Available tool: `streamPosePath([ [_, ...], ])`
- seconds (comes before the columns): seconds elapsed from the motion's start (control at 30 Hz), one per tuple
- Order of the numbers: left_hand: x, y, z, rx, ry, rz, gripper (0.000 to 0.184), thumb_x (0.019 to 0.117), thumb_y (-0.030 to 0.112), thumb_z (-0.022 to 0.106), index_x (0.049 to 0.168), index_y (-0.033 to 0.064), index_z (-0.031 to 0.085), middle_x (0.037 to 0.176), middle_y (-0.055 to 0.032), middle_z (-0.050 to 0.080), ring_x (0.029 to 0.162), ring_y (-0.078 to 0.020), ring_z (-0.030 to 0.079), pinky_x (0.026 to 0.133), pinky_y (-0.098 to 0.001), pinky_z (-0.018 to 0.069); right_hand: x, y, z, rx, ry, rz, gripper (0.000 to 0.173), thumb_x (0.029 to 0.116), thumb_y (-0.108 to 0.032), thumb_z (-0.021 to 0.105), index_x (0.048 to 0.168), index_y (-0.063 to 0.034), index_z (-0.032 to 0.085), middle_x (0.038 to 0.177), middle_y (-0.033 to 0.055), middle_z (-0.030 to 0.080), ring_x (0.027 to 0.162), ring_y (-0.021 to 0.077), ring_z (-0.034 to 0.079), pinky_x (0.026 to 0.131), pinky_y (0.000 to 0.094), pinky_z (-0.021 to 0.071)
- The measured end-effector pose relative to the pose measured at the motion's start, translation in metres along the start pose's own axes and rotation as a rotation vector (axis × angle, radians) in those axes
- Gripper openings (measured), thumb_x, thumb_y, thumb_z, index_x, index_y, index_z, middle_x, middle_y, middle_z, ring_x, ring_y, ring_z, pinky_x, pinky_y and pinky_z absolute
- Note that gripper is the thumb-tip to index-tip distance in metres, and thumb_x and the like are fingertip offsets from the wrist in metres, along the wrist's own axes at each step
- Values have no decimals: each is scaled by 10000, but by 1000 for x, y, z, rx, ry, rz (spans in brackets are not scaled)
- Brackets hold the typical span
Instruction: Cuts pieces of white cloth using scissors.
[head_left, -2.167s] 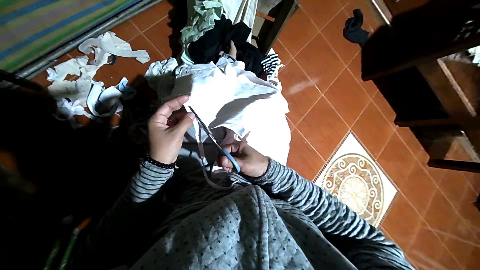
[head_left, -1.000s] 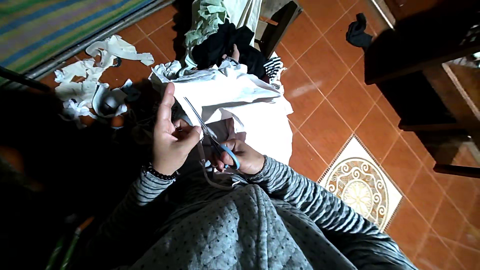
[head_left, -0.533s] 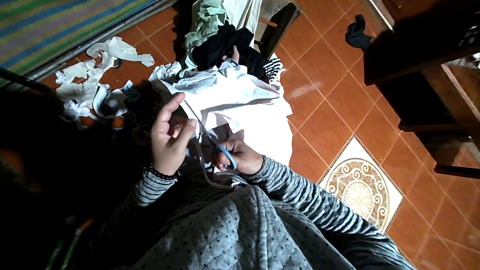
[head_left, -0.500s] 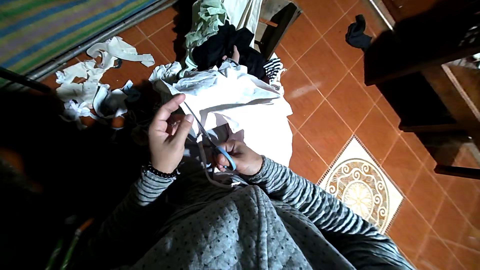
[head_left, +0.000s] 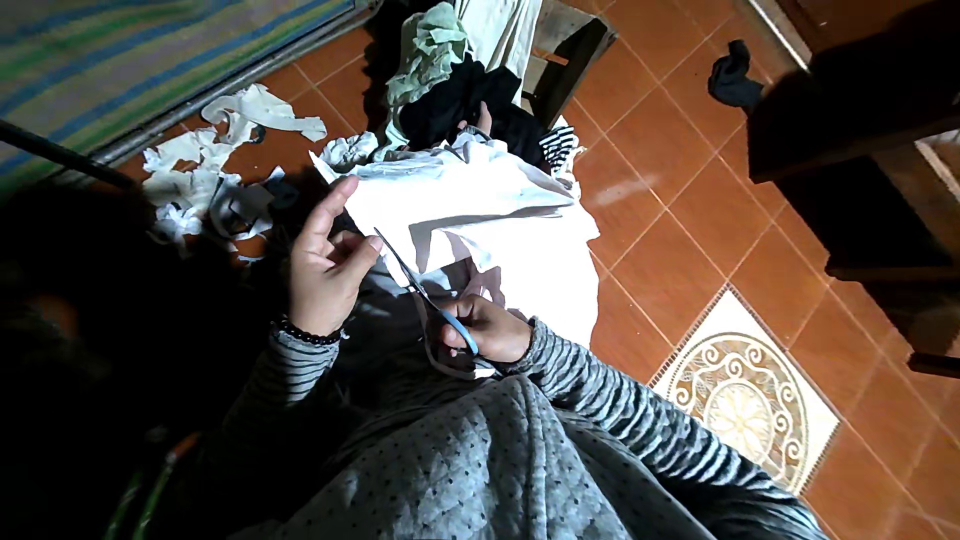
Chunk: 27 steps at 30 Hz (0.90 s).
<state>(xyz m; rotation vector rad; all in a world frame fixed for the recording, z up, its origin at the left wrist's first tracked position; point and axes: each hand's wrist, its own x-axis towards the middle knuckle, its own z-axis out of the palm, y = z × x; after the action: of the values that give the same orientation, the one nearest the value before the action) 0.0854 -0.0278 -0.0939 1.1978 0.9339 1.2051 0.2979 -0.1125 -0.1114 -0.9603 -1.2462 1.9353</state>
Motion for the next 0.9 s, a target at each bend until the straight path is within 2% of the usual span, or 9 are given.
streamPosePath([
  [0.07, 0, 1, 1, -22, -9, 31, 739, 858, -124, 633, 1536, 38, 390, 1538, -47, 463, 795, -42, 652, 736, -220, 587, 3, -3, 0, 14, -30, -18, 369, 953, -538, 653, 803, -201, 636, 712, -169, 609, 633, -69, 551, 570, 142, 452],
  [0.17, -2, 5, 4, -4, -48, 55, 801, 854, -128, 633, 1572, 61, 331, 1542, -48, 452, 785, -36, 659, 734, -211, 593, 8, -9, -1, 57, -58, -47, 425, 947, -616, 609, 821, -212, 646, 760, -168, 627, 665, -78, 555, 588, 129, 452],
  [0.33, -3, 11, 7, -1, -62, 67, 852, 832, -152, 631, 1587, 70, 302, 1538, -55, 453, 731, -37, 653, 699, -206, 594, 15, -7, 0, 64, -47, -96, 402, 938, -599, 635, 789, -227, 666, 757, -169, 650, 680, -69, 580, 602, 145, 470],
  [0.5, -3, 12, 6, 31, -66, 45, 932, 814, -132, 650, 1614, 107, 238, 1592, -68, 368, 695, -42, 632, 657, -212, 589, 15, -4, 0, 69, -62, -129, 365, 958, -533, 650, 797, -206, 670, 769, -156, 653, 698, -60, 587, 615, 150, 477],
  [0.67, -7, 11, 12, 44, -133, 55, 1078, 740, -152, 678, 1637, 147, 161, 1641, -73, 274, 635, -30, 606, 614, -211, 583, 18, -9, -3, 109, -74, -141, 435, 950, -630, 590, 837, -219, 674, 788, -145, 662, 722, -46, 607, 642, 156, 498],
  [0.9, -10, 12, 14, 41, -147, 58, 1107, 740, -146, 698, 1645, 137, 126, 1648, -69, 273, 634, -16, 605, 619, -199, 579, 22, -6, -5, 160, -61, -188, 361, 950, -523, 669, 800, -196, 695, 773, -122, 669, 709, -27, 614, 635, 171, 506],
])
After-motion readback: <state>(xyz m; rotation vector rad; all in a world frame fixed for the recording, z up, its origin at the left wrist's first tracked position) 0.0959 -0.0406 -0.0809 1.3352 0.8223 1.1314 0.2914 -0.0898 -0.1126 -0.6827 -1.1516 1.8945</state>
